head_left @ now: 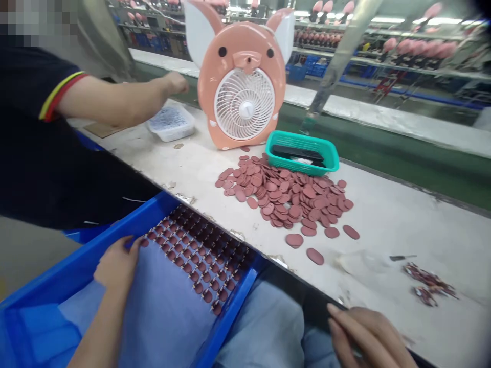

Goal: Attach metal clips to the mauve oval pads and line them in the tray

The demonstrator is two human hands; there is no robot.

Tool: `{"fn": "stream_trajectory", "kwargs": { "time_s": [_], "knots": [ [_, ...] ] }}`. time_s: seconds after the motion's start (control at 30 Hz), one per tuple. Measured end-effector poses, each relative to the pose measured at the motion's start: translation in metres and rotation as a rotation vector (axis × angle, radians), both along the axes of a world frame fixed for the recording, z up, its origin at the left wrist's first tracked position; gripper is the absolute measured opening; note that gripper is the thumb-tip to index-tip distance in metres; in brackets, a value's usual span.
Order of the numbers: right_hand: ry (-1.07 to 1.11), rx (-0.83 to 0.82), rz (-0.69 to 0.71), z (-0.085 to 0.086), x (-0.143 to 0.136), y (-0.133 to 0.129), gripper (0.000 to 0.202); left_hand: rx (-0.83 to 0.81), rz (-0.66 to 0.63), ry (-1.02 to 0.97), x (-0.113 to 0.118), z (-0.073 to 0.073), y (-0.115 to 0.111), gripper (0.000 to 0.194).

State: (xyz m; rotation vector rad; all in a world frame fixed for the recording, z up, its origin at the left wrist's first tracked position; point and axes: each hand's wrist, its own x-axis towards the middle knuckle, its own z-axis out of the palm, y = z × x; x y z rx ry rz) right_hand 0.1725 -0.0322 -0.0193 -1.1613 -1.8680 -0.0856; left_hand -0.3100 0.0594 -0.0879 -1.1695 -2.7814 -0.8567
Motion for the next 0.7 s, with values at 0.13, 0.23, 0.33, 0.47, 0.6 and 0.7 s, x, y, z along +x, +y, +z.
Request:
{"fn": "stream_trajectory", "kwargs": {
  "time_s": [0.13,0.23,0.33,0.47,0.6,0.7],
  "knots": [
    [0.395,0.043,-0.362,0.001,0.016,0.007,0.056,0.437,-0.190,0.089,0.087,0.022,-0.008,0.027],
    [0.449,-0.138,-0.466,0.006,0.021,0.020,0.072,0.572,-0.563,0.075,0.181,0.044,-0.013,0.021],
    [0.312,-0.357,-0.474,0.013,0.024,0.034,0.077,0.461,-1.254,0.005,0.259,0.068,-0.010,0.048],
    [0.368,-0.438,-0.321,0.019,0.031,0.047,0.048,0.215,-1.434,-0.359,0.300,0.084,-0.008,0.042],
    [0.522,-0.467,-0.169,0.022,0.031,0.037,0.031,0.205,-1.288,-0.534,0.303,0.081,-0.029,0.014],
    [0.647,-0.521,-0.025,0.028,0.024,0.019,0.027,0.203,-1.087,-0.767,0.309,0.086,-0.054,0.017]
  ]
}}
